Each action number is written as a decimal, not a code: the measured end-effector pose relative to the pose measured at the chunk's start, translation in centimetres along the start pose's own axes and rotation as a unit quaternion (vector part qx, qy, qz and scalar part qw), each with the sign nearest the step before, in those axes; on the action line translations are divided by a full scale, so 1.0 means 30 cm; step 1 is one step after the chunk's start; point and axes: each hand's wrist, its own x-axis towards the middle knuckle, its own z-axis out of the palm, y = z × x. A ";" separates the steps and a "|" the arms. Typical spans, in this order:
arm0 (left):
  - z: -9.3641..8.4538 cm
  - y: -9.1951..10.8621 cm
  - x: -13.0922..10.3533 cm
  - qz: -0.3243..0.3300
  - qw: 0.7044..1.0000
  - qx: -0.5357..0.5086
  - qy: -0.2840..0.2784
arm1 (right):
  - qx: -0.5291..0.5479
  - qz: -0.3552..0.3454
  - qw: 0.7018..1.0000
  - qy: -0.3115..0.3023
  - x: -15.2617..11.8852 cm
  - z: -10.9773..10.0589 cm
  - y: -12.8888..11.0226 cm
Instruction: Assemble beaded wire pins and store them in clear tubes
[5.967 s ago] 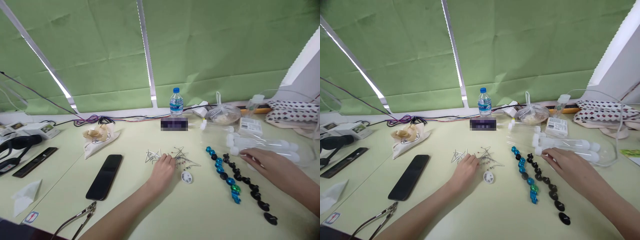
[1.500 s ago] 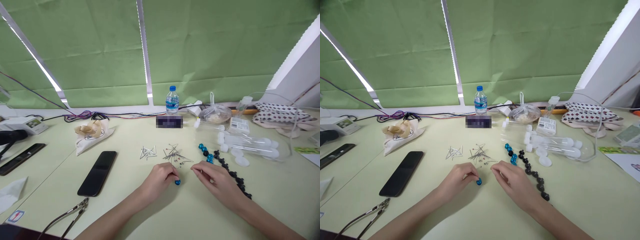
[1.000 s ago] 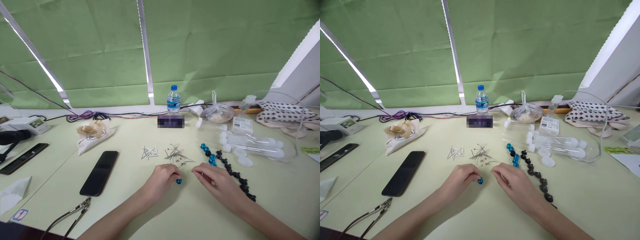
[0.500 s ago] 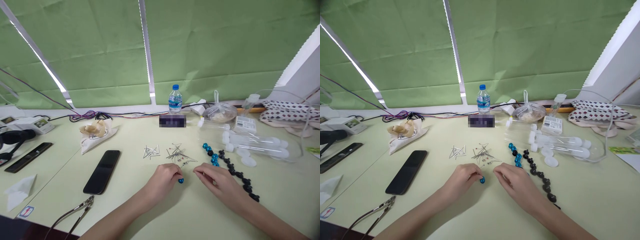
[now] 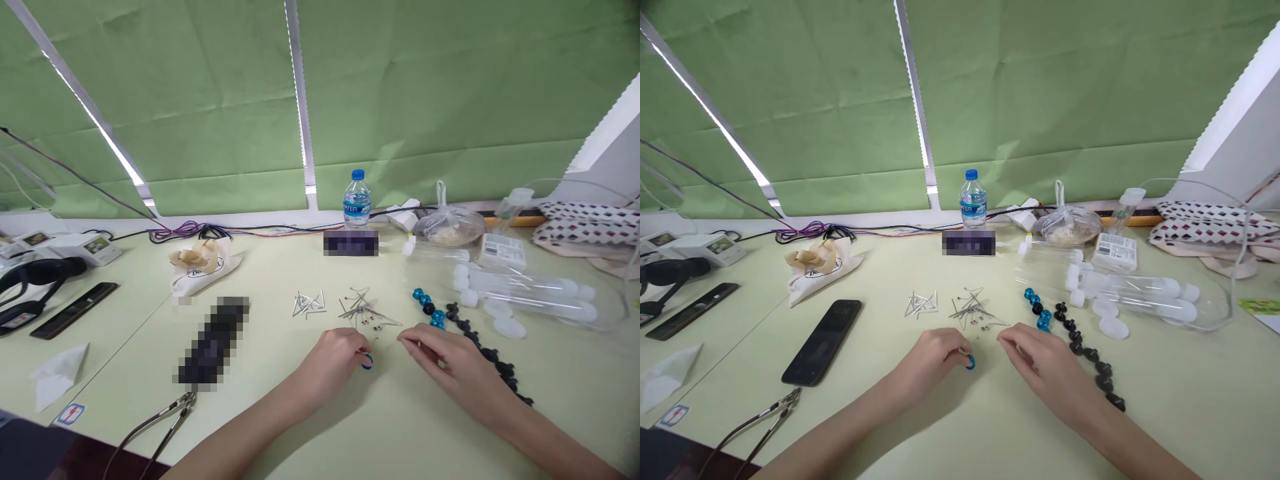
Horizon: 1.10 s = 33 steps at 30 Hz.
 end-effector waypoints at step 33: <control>-0.092 -0.175 0.167 -0.100 0.951 0.275 0.095 | -0.016 -0.025 1.000 0.006 -0.001 0.002 0.039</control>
